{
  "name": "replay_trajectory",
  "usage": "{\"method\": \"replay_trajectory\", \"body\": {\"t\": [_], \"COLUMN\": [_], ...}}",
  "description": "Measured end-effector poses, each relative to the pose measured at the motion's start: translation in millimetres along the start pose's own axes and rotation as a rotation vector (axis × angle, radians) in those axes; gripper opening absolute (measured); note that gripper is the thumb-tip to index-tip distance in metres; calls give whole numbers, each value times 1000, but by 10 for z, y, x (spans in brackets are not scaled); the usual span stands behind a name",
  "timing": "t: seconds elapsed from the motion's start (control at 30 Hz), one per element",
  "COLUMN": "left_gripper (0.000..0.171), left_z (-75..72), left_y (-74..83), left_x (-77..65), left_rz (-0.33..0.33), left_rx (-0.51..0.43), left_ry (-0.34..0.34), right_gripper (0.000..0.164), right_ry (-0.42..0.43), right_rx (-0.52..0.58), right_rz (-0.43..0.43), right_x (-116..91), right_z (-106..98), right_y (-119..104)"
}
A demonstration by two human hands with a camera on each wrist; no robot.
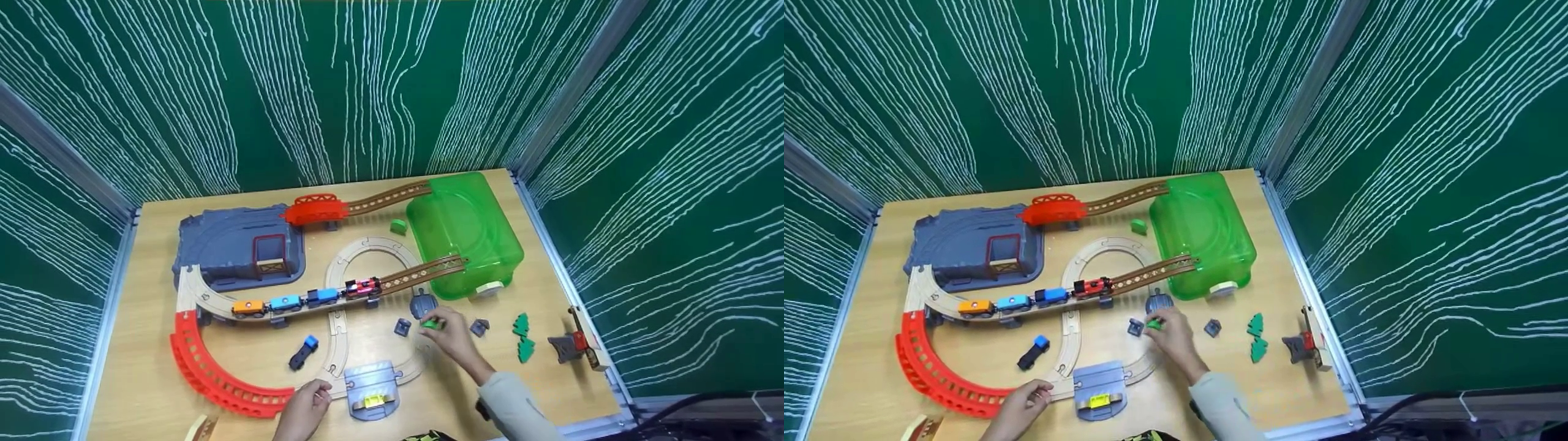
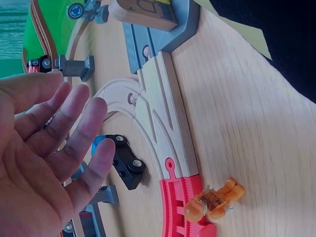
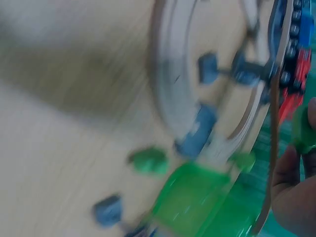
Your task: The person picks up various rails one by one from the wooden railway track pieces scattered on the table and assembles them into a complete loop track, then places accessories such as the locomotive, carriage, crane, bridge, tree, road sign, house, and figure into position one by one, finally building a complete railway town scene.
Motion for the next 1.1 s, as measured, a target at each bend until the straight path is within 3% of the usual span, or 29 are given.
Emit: {"method": "replay_trajectory", "body": {"t": [0.13, 0.23, 0.47, 0.57, 0.8, 1.1], "left_gripper": [11, 11, 11, 11, 11, 14], "left_z": [-8, -7, -2, -10, -58, -44], "left_y": [-15, -35, -91, -97, -70, -131], "left_x": [-15, -29, -45, -44, -68, -74], "left_rz": [-5, -9, -18, -27, 42, 12], "left_rx": [-7, -25, -28, -34, -26, -46], "left_ry": [5, 2, -10, -20, 45, 38], "right_gripper": [20, 21, 24, 22, 16, 25], "right_ry": [-129, -198, -267, -276, -241, -253], "right_rx": [50, 14, -106, -175, -358, -428], "right_rz": [-50, -94, -115, -137, -225, -221], "right_x": [76, 107, 158, 174, 192, 194], "right_z": [430, 714, 1178, 1299, 1438, 1544], "right_y": [-71, -82, 52, 141, 296, 464]}}
Point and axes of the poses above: each hand's wrist, its own x-axis towards the middle knuckle, its own z-axis out of the palm, y = z × x, the point moved 6 cm from there along x, towards the middle knuckle, and after that the axes turned 8 degrees about x, right-handed, at the moved point
